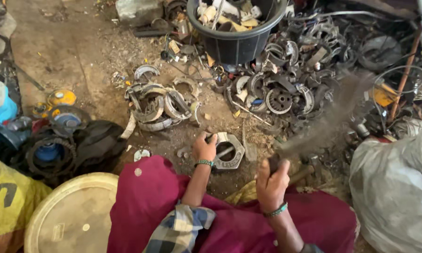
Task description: The person sits on the ground in a scrap yard and repeatedly strikes a hexagonal metal casting with a hammer and a metal bar, working it to break or dismantle the part. They occasionally reposition the casting and reach toward the surrounding pile of scrap metal parts.
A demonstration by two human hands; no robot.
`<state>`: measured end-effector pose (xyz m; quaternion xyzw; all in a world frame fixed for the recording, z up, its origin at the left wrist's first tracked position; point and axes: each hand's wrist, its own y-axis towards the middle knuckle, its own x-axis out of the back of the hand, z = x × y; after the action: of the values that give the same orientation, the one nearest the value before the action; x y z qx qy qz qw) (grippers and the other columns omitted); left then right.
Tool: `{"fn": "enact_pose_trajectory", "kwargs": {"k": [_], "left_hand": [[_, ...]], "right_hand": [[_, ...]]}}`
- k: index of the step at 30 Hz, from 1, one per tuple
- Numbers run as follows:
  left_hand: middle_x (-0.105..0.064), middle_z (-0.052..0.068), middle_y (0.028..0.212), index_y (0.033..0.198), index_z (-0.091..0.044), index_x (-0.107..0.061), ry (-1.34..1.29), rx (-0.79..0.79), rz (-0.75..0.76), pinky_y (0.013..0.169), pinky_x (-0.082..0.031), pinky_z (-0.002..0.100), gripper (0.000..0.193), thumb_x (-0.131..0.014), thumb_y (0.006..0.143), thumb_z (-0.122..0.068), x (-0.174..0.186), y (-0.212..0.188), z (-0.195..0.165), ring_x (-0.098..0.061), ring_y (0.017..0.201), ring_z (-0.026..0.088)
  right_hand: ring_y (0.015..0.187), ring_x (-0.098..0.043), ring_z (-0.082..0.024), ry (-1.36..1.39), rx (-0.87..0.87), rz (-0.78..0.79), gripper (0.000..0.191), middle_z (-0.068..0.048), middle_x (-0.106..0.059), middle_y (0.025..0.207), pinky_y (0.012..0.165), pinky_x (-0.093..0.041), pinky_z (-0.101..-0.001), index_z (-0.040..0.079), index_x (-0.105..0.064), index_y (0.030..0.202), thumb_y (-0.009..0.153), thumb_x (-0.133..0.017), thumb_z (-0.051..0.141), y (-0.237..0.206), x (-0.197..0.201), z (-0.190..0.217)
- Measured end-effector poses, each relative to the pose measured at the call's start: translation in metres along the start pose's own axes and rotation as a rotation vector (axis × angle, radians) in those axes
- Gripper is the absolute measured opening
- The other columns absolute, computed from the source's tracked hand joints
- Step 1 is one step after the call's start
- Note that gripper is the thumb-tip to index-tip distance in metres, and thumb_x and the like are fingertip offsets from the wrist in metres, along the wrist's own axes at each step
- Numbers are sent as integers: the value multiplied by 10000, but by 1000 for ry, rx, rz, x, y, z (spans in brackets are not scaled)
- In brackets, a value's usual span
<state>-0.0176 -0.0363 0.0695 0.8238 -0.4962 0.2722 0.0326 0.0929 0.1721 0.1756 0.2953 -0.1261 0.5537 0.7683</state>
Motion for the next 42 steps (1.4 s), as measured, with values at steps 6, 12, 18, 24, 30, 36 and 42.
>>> {"fn": "enact_pose_trajectory", "kwargs": {"k": [6, 12, 18, 24, 30, 36, 42], "left_hand": [[-762, 165, 986, 991, -118, -731, -50, -44, -14, 793, -535, 512, 357, -745, 844, -443, -10, 8, 8, -702, 943, 409], [-754, 164, 931, 983, -105, -722, -93, -85, -11, 779, -547, 485, 357, -758, 875, -444, -10, 9, 6, -724, 891, 379], [-760, 140, 927, 956, -128, -744, -26, -48, -37, 740, -534, 494, 329, -770, 834, -432, -2, 2, 1, -707, 881, 383], [-759, 146, 929, 986, -132, -741, -76, -24, 97, 761, -555, 482, 369, -759, 837, -469, -5, 3, -1, -734, 874, 359], [-754, 164, 933, 982, -103, -723, -95, -76, -7, 768, -533, 500, 332, -761, 860, -410, -3, -1, 2, -701, 889, 396], [-750, 162, 910, 951, -113, -721, -77, -16, -11, 760, -538, 497, 319, -777, 831, -403, 4, -2, -5, -710, 871, 390], [-760, 179, 1020, 1068, -100, -727, -80, 43, 82, 842, -550, 499, 391, -738, 869, -437, -6, 1, -3, -721, 979, 384]], "right_hand": [[555, -652, -190, -1282, 592, 442, 467, -170, -732, 952, 431, -515, -361, -53, -567, 1256, 903, -667, 235, -29, -54, -65], [628, -600, -282, -391, 61, 113, 339, -172, -649, 792, 516, -484, -445, -20, -568, 1212, 1042, -652, 260, 3, -17, -28], [576, -596, -129, 86, 48, -144, 215, -61, -617, 683, 501, -449, -364, 17, -519, 1066, 1074, -602, 215, -3, -1, -22], [616, -620, -393, -699, 41, 402, 336, -197, -646, 713, 538, -493, -513, 14, -565, 1132, 992, -608, 317, -27, -74, -74], [557, -639, -379, -400, -109, 188, 342, -190, -652, 685, 489, -496, -513, 4, -552, 1090, 973, -629, 316, -5, -29, 22], [558, -631, -349, 191, -127, -73, 273, -193, -645, 750, 470, -525, -459, -14, -523, 1032, 995, -639, 230, 2, -19, 18], [547, -618, -367, -692, -70, 501, 319, -196, -635, 710, 472, -503, -488, 5, -539, 1089, 995, -635, 294, -28, -63, -45]]}}
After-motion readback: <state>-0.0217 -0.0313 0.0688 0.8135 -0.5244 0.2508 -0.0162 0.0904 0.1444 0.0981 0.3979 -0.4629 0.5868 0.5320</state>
